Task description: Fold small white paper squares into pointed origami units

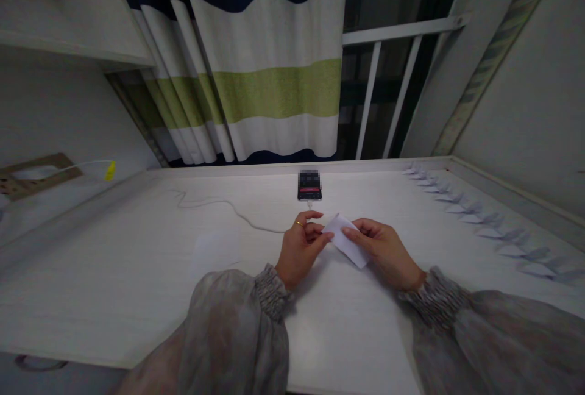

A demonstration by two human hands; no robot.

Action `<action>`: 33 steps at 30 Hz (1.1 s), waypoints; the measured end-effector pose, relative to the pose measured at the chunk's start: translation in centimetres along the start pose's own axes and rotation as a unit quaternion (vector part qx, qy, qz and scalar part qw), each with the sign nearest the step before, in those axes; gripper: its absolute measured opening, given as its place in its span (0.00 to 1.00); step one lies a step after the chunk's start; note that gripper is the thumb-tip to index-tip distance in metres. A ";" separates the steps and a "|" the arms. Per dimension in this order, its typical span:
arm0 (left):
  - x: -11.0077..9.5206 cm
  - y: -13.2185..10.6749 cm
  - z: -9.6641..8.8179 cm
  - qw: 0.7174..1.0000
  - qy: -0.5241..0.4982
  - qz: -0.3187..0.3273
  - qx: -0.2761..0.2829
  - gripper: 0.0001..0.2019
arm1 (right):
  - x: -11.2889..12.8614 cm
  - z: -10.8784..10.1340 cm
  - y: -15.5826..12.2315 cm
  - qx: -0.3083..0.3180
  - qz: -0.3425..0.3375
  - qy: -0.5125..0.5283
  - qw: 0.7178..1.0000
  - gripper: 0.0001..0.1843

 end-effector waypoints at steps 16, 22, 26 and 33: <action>0.2 0.2 0.0 1.000 -0.004 0.014 0.000 0.20 | -0.2 -0.1 0.1 -0.027 0.009 0.015 0.999 0.15; 0.1 0.1 0.0 1.000 -0.007 0.006 -0.001 0.20 | -0.2 -0.1 0.0 -0.029 0.016 0.022 0.999 0.16; 0.0 0.1 0.1 1.000 -0.013 0.006 0.004 0.20 | -0.1 -0.1 0.0 -0.033 0.018 0.022 0.999 0.17; 0.0 0.1 0.0 1.000 -0.023 0.011 0.002 0.19 | 0.1 -0.1 -0.1 -0.028 0.011 0.016 0.999 0.17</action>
Point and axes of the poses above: each hand's wrist, its own y-axis towards the middle knuckle, its own z-axis out of the palm, x = y × z, the point moved 3 cm from there along y, towards the middle knuckle, and after that the axes turned 1 degree about x, right-handed, at the moved point
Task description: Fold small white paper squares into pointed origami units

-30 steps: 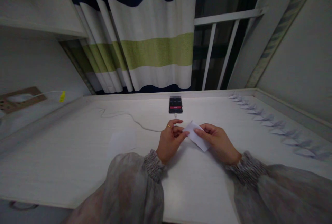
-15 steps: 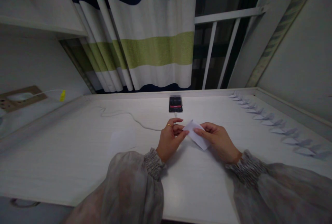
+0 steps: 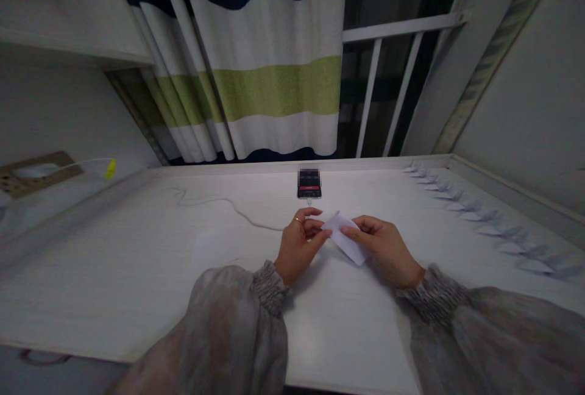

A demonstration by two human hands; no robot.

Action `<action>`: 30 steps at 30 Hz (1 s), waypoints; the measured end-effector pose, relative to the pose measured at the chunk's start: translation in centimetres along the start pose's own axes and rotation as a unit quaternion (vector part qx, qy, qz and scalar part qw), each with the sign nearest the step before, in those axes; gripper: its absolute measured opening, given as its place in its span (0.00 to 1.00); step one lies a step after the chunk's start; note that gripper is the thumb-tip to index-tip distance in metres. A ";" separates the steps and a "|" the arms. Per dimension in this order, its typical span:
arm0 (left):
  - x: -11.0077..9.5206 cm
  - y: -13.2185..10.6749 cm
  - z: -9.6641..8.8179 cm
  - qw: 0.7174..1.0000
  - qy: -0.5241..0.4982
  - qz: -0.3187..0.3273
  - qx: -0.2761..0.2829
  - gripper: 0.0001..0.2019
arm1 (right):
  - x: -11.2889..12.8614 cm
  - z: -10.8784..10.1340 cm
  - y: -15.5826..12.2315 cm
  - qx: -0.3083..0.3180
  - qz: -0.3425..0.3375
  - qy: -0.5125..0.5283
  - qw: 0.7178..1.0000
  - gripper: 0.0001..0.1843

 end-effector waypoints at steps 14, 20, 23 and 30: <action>-0.4 -0.1 0.7 0.992 -0.091 -0.087 0.024 0.20 | 1.4 -0.3 0.0 0.025 -0.063 -0.073 0.995 0.18; -0.5 -0.2 1.0 0.991 -0.089 -0.091 0.035 0.19 | 1.6 -0.3 0.1 0.030 -0.064 -0.127 0.989 0.19; -0.6 -0.2 1.0 0.990 -0.095 -0.095 0.034 0.19 | 1.7 -0.3 0.1 0.020 -0.070 -0.141 0.987 0.19; -0.7 -0.2 1.2 0.988 -0.108 -0.105 0.033 0.20 | 2.0 -0.4 -0.1 0.005 -0.076 -0.138 0.988 0.19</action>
Point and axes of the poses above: each hand's wrist, its own y-axis towards the middle knuckle, its own z-axis out of the palm, x = y × z, the point moved 3 cm from there along y, towards the middle knuckle, and after that the axes turned 1 degree about x, right-handed, at the moved point
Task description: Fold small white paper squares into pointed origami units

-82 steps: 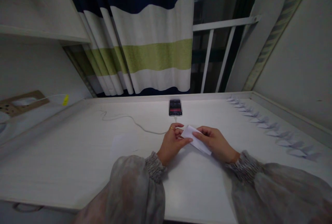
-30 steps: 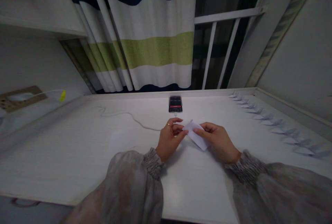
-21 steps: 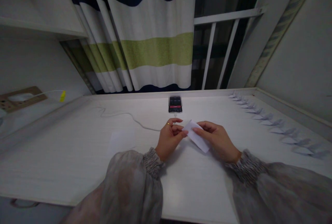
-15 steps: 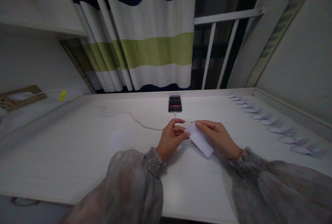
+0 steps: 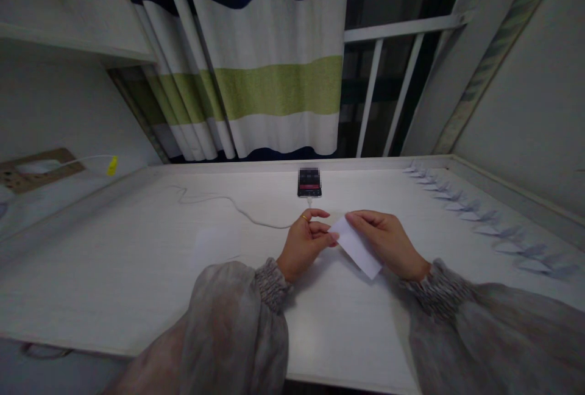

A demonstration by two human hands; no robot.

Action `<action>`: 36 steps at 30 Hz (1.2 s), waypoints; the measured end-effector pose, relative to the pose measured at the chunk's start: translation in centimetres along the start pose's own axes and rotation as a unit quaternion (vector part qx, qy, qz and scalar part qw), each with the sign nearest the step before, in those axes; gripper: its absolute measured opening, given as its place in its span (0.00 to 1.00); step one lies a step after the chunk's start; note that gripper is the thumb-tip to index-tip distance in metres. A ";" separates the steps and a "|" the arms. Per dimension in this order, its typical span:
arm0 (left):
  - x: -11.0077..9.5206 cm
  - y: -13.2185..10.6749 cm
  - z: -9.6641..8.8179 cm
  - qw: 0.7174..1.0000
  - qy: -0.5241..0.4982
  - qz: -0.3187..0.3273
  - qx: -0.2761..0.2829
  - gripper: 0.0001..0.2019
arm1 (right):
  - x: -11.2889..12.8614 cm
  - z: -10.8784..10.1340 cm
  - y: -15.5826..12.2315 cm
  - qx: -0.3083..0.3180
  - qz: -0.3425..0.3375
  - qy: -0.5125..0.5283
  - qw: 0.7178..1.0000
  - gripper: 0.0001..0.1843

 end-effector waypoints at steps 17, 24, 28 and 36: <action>0.4 0.3 -0.6 0.999 -0.026 -0.001 -0.040 0.22 | 0.0 -0.4 0.3 0.005 0.025 -0.009 1.000 0.19; 0.4 0.3 -0.8 0.998 -0.025 0.009 -0.050 0.20 | -0.7 -0.3 0.5 0.028 0.022 -0.029 0.999 0.18; 0.4 0.3 -0.7 0.998 -0.028 0.009 -0.050 0.20 | -0.6 -0.3 0.4 0.018 0.032 -0.016 0.999 0.17; 0.5 0.4 -0.8 0.998 -0.036 0.011 -0.047 0.20 | -0.4 -0.3 0.4 0.000 0.040 0.003 0.999 0.17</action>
Point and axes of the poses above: each hand's wrist, its own y-axis towards the middle knuckle, its own z-axis out of the palm, x = y × z, the point moved 3 cm from there along y, towards the middle knuckle, and after that the axes turned 1 degree about x, right-handed, at the moved point
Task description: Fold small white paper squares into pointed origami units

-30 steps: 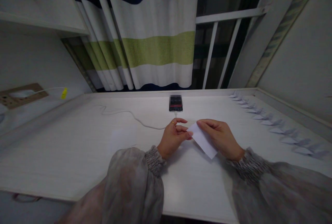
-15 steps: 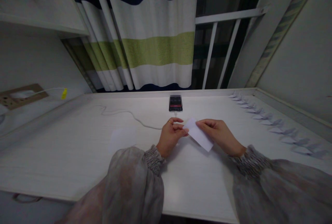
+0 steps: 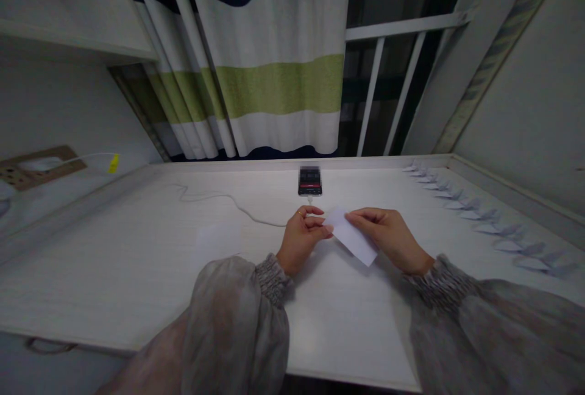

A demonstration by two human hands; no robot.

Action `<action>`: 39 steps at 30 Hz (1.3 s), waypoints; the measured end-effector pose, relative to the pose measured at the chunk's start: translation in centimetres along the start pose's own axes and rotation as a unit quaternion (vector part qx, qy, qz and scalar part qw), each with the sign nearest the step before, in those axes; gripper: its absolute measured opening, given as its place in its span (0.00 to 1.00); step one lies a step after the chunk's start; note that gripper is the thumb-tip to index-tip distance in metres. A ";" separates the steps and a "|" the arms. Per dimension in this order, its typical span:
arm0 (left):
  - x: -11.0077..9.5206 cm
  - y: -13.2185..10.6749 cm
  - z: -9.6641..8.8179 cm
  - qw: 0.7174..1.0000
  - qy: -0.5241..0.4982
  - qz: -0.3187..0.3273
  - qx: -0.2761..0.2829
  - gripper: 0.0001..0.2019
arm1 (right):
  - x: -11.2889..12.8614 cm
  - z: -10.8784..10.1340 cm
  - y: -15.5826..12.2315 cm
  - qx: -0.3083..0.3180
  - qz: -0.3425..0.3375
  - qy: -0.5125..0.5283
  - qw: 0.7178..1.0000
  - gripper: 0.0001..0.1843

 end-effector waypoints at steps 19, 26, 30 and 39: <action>0.1 0.2 0.1 0.997 0.073 -0.001 0.023 0.11 | -0.4 1.3 -0.4 0.115 -0.021 -0.036 0.993 0.15; -0.2 0.1 -0.1 0.997 0.070 0.009 -0.014 0.10 | -0.3 1.4 -0.4 0.121 -0.011 -0.022 0.992 0.15; -0.3 0.2 -0.4 0.996 0.071 0.022 -0.050 0.10 | -0.4 1.3 -0.2 0.117 -0.010 -0.031 0.993 0.16; -0.3 0.2 -0.5 0.993 0.089 0.029 -0.069 0.09 | -0.7 1.2 0.0 0.134 0.006 -0.019 0.991 0.18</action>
Point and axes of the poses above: each hand's wrist, its own y-axis towards the middle knuckle, its own z-axis out of the palm, x = y × z, the point moved 3 cm from there along y, towards the middle knuckle, and after that the axes turned 1 degree about x, right-handed, at the moved point
